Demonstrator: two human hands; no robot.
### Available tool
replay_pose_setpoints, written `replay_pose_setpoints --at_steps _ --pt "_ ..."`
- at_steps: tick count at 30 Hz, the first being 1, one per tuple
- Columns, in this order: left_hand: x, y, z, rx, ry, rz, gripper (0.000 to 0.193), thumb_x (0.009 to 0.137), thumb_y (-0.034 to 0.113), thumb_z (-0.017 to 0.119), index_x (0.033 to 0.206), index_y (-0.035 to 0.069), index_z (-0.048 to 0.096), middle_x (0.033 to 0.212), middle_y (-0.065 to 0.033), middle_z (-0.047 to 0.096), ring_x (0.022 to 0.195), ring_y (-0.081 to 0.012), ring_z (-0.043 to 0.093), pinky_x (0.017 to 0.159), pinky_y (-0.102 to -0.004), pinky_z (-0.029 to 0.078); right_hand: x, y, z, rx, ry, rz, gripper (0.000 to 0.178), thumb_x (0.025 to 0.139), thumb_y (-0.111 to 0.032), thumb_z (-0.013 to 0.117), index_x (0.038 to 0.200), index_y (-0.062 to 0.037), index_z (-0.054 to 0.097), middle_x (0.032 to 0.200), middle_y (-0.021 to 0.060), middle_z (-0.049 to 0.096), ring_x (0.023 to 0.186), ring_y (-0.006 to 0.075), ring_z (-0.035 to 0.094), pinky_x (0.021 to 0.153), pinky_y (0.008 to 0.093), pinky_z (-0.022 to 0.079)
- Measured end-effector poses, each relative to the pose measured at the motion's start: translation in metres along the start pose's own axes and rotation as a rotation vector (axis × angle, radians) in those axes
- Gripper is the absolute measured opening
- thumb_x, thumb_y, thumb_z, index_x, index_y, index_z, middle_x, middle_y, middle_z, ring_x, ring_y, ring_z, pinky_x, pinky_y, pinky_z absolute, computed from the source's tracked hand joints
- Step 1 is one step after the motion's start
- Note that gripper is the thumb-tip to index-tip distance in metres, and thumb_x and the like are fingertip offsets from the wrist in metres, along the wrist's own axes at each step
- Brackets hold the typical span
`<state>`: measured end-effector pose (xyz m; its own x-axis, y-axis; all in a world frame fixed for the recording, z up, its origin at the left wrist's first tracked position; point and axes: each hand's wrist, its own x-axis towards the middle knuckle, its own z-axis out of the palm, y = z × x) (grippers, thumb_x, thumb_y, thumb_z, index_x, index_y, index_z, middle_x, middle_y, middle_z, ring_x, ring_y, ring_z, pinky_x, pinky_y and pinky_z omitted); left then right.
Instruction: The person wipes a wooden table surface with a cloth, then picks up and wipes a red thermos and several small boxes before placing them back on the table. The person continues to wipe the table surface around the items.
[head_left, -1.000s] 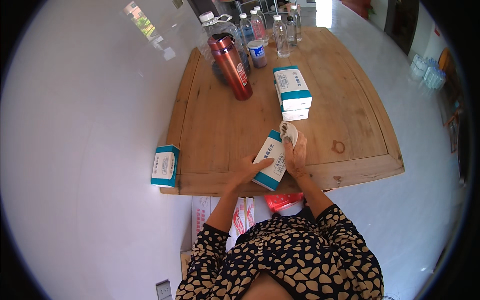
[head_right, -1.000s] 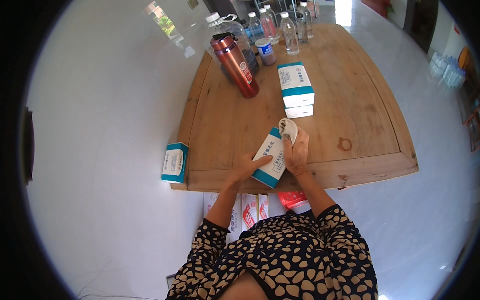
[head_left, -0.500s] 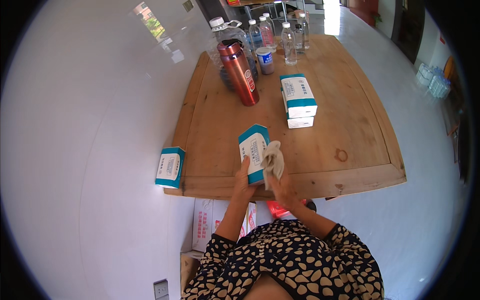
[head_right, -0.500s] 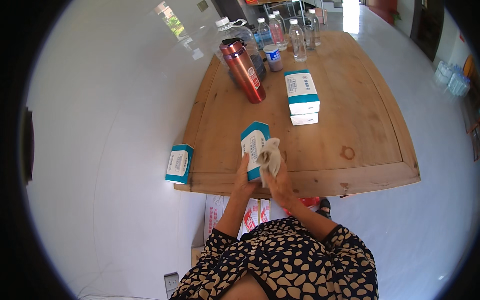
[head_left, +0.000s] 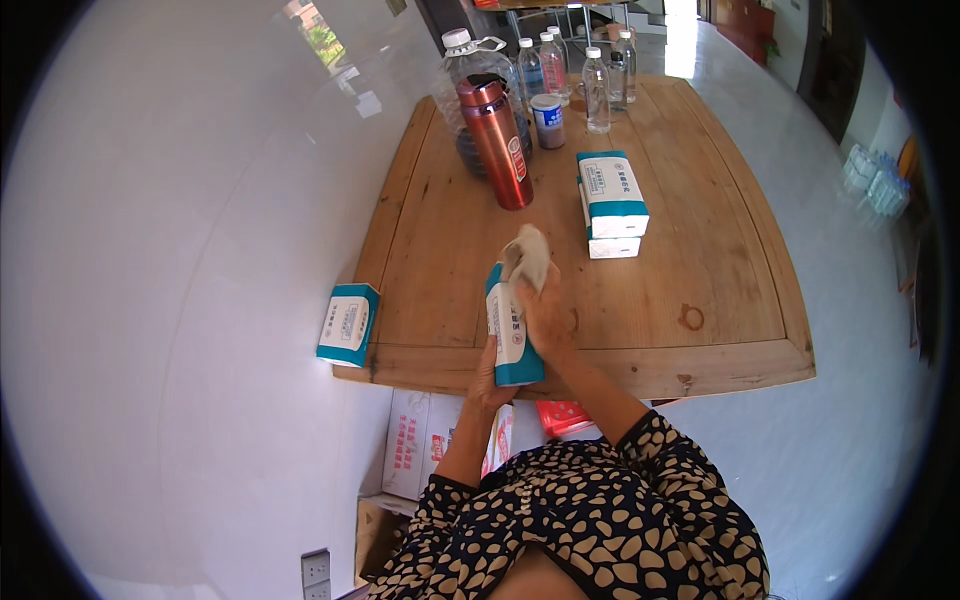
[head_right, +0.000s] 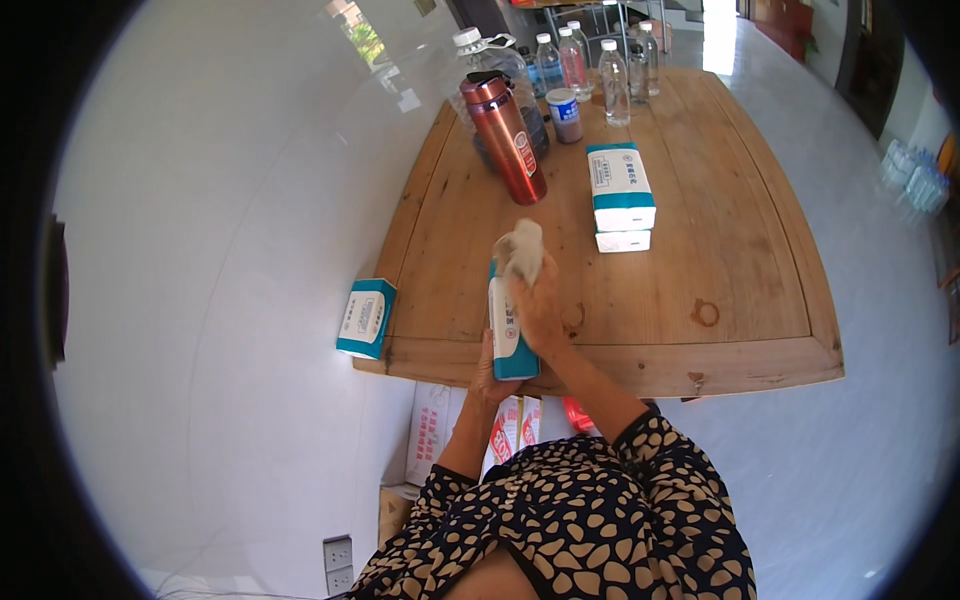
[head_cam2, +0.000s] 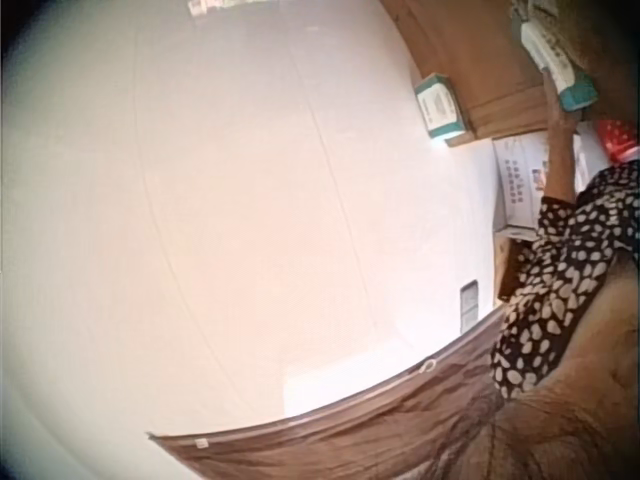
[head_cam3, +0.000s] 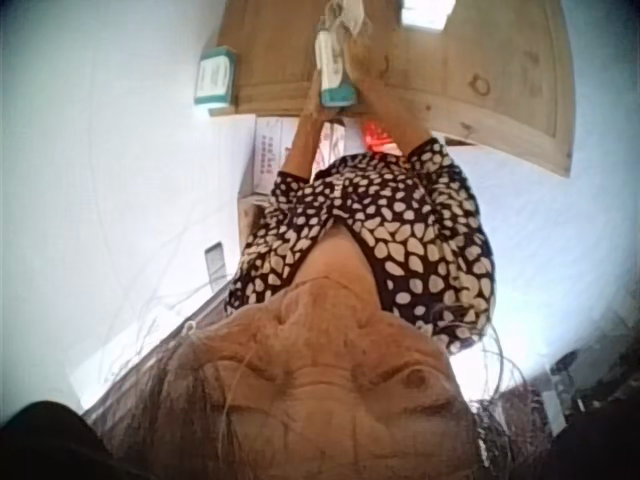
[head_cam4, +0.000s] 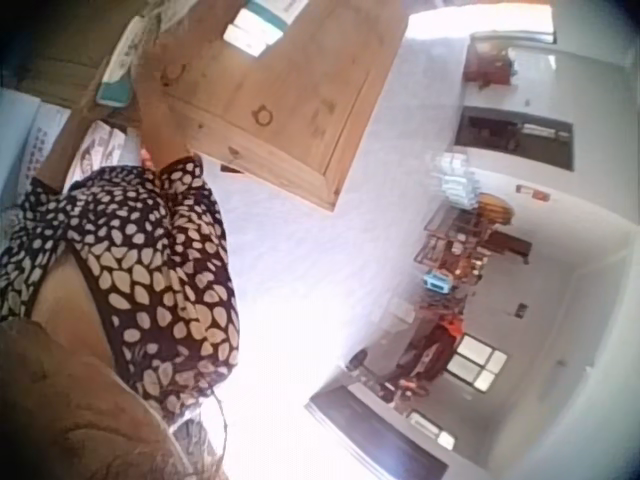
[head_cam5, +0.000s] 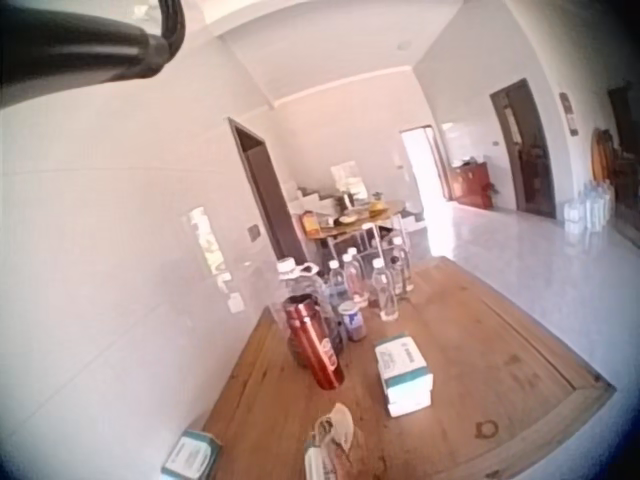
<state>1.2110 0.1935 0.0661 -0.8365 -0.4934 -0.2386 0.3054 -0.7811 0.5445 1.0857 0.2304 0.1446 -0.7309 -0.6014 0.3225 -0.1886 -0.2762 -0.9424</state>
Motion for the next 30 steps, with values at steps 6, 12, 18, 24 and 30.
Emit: replay_pose_setpoints --at_steps 6,12,18,24,30 --pt "0.001 0.005 0.026 -0.111 0.086 0.106 0.062 0.086 0.059 0.055 0.131 0.017 0.048 0.127 -0.0053 0.056 0.117 -0.0242 0.053 0.102 -0.0425 0.042 -0.005 0.02 -0.013 0.338 -0.231 0.589 0.04 0.097 -0.04 0.045 0.089 -0.0045 0.061 0.078 -0.0006 0.055 0.067 0.0066 0.05 0.058 0.0241 0.041" --pt "0.007 0.004 0.019 -0.257 0.136 0.173 0.061 0.087 0.057 0.055 0.129 0.014 0.049 0.124 -0.008 0.058 0.114 -0.0251 0.055 0.102 -0.0432 0.041 -0.059 -0.003 -0.039 0.394 -0.337 0.574 0.036 0.096 -0.033 0.049 0.113 -0.0004 0.054 0.094 0.0015 0.054 0.083 0.0084 0.049 0.072 0.0228 0.041" --pt "0.018 -0.019 0.055 -0.22 0.132 0.213 0.052 0.093 0.044 0.054 0.127 0.004 0.047 0.116 -0.0112 0.059 0.106 -0.0227 0.058 0.093 -0.0377 0.049 -0.073 0.002 -0.028 0.345 -0.123 0.199 0.069 0.085 -0.013 0.067 0.139 0.0029 0.026 0.133 0.0113 0.04 0.12 0.0144 0.041 0.1 0.0306 0.035" --pt "0.0 -0.014 0.093 0.017 0.154 0.363 0.046 0.09 0.021 0.065 0.128 0.005 0.044 0.12 -0.0069 0.054 0.109 -0.0185 0.053 0.093 -0.035 0.047 -0.023 -0.023 -0.037 0.262 0.063 0.05 0.043 0.082 -0.01 0.072 0.118 0.0035 0.053 0.109 0.0088 0.062 0.095 0.0152 0.06 0.083 0.0279 0.05" --pt "-0.038 0.033 0.094 1.105 0.562 0.972 0.069 0.077 0.026 0.077 0.131 0.002 0.042 0.123 -0.0098 0.053 0.113 -0.0269 0.051 0.103 -0.0426 0.034 -0.009 -0.031 -0.072 0.019 -0.179 0.026 0.047 0.077 -0.011 0.075 0.117 0.0014 0.053 0.108 0.0108 0.059 0.094 0.0202 0.061 0.079 0.0316 0.051"
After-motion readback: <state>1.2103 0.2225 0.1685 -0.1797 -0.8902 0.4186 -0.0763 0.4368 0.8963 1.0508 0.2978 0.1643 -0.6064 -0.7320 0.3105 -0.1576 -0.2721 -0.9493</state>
